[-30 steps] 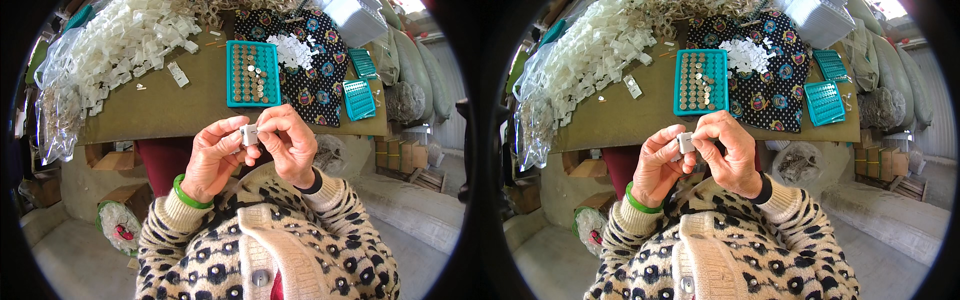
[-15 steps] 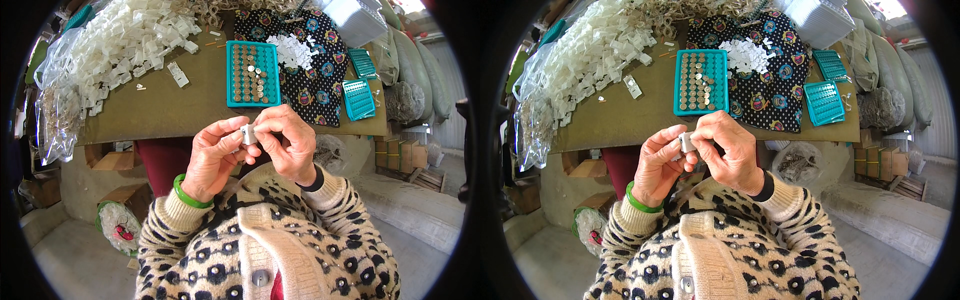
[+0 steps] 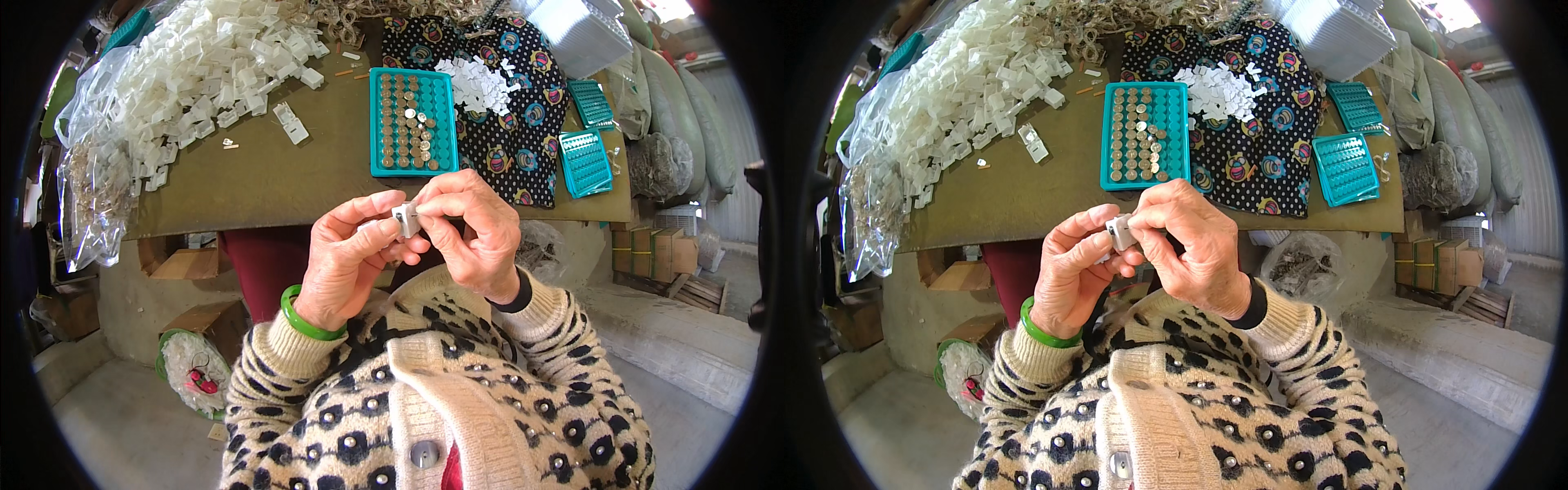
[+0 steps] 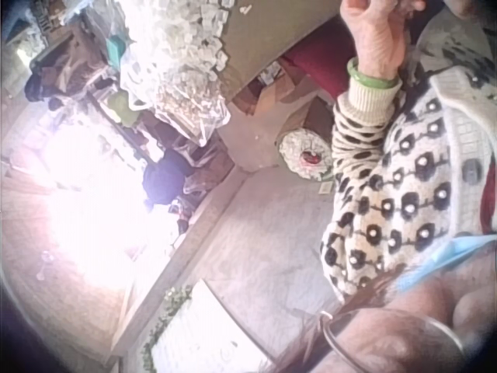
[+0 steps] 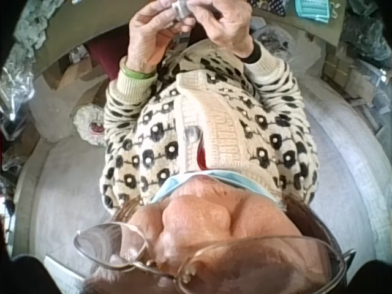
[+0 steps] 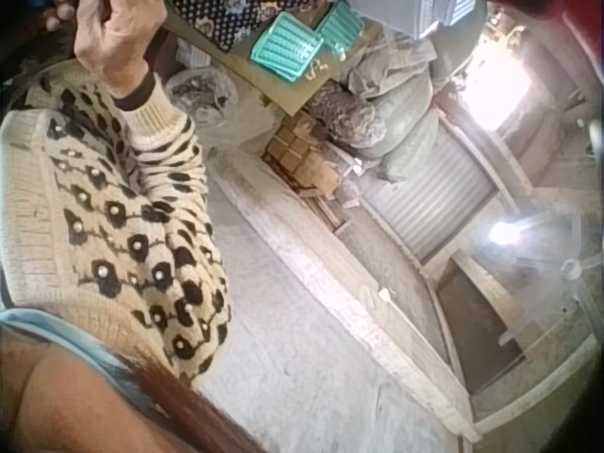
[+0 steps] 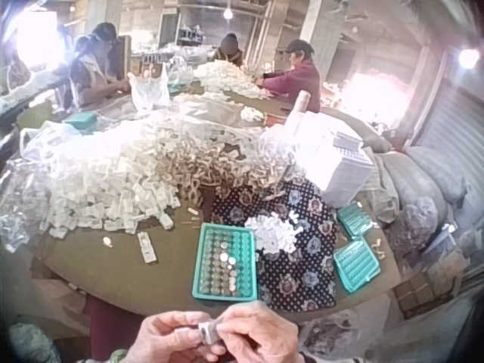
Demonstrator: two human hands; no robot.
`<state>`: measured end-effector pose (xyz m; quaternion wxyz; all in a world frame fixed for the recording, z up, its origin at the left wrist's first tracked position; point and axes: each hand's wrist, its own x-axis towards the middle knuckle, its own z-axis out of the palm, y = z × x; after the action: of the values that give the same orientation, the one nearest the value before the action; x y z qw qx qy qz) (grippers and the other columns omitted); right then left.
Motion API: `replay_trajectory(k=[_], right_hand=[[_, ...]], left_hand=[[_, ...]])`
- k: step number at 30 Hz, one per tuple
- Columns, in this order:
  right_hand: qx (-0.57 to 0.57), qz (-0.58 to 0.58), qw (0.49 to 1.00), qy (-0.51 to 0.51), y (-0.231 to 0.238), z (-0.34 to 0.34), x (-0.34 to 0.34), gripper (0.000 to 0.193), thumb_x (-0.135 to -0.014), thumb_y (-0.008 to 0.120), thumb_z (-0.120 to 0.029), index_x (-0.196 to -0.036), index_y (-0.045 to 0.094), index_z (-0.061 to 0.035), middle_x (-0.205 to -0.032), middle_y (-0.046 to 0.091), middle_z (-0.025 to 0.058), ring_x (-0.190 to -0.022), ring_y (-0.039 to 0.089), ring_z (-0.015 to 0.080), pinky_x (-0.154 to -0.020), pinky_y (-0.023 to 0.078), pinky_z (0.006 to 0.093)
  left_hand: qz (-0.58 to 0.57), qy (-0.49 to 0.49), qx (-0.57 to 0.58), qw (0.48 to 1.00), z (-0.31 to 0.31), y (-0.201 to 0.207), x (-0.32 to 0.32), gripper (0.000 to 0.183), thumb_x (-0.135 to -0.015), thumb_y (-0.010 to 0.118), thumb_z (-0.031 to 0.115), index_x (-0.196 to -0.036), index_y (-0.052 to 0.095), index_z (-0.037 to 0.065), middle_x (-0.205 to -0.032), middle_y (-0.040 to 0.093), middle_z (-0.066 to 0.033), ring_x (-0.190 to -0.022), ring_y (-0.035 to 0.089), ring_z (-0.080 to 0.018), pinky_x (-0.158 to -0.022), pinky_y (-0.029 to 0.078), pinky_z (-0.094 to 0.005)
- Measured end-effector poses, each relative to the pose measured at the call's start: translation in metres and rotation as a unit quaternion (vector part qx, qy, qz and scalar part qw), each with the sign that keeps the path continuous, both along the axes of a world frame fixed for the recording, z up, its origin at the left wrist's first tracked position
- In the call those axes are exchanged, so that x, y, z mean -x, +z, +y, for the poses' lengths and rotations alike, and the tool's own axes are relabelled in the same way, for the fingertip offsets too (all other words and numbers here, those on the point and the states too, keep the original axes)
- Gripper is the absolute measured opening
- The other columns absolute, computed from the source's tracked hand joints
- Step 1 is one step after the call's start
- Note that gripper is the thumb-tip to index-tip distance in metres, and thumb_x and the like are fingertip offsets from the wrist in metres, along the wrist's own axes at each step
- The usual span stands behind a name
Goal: The person repeatedly picks small metallic components from a teal tray and inserts them into white plastic housings. They handle each unit one at a time, aligning and seating the metal parts by hand, then placing the assembled units back on the table.
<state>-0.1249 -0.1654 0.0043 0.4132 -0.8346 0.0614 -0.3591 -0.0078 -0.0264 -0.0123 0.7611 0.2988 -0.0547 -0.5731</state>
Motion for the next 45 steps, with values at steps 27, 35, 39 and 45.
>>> replay_trajectory(k=[27,35,39,45], right_hand=[[0.065,0.101,0.987,0.11,0.024,-0.007,-0.028,0.014,-0.077,0.061,0.007,-0.087,0.056,-0.0014,-0.082,0.056,0.012,-0.068,0.057,0.029,-0.06,0.048,0.0361],[0.34,0.174,0.924,0.002,0.011,-0.006,-0.118,0.015,-0.083,0.067,-0.016,-0.081,0.061,-0.0024,-0.081,0.056,0.0115,-0.078,0.06,0.0289,-0.067,0.049,0.04],[0.408,0.252,0.876,-0.049,-0.003,0.008,-0.16,0.027,-0.076,0.075,-0.026,-0.079,0.061,-0.0019,-0.081,0.058,0.013,-0.078,0.062,0.0295,-0.064,0.049,0.0415],[0.289,0.222,0.931,0.016,-0.005,0.002,-0.164,0.008,-0.079,0.063,-0.005,-0.082,0.055,-0.0037,-0.082,0.059,0.0138,-0.076,0.062,0.0337,-0.065,0.051,0.0439]], left_hand=[[-0.004,-0.003,-0.028,1.0,0.008,-0.002,-0.005,0.015,-0.092,0.061,0.007,-0.106,0.062,0.0,-0.093,0.066,-0.0106,-0.074,0.067,-0.0184,-0.059,0.056,-0.0289],[0.023,0.128,0.021,0.991,0.033,-0.003,-0.048,0.01,-0.089,0.061,0.0,-0.098,0.063,0.003,-0.088,0.065,-0.0097,-0.082,0.069,-0.023,-0.06,0.058,-0.03],[0.009,0.143,0.046,0.989,0.042,0.003,-0.066,0.021,-0.09,0.062,0.001,-0.111,0.061,0.002,-0.089,0.067,-0.011,-0.088,0.07,-0.0281,-0.071,0.062,-0.0379],[-0.042,0.183,0.038,0.982,0.044,0.008,-0.088,0.015,-0.095,0.058,0.005,-0.109,0.061,0.002,-0.084,0.067,-0.0134,-0.081,0.07,-0.0256,-0.072,0.062,-0.0393]])
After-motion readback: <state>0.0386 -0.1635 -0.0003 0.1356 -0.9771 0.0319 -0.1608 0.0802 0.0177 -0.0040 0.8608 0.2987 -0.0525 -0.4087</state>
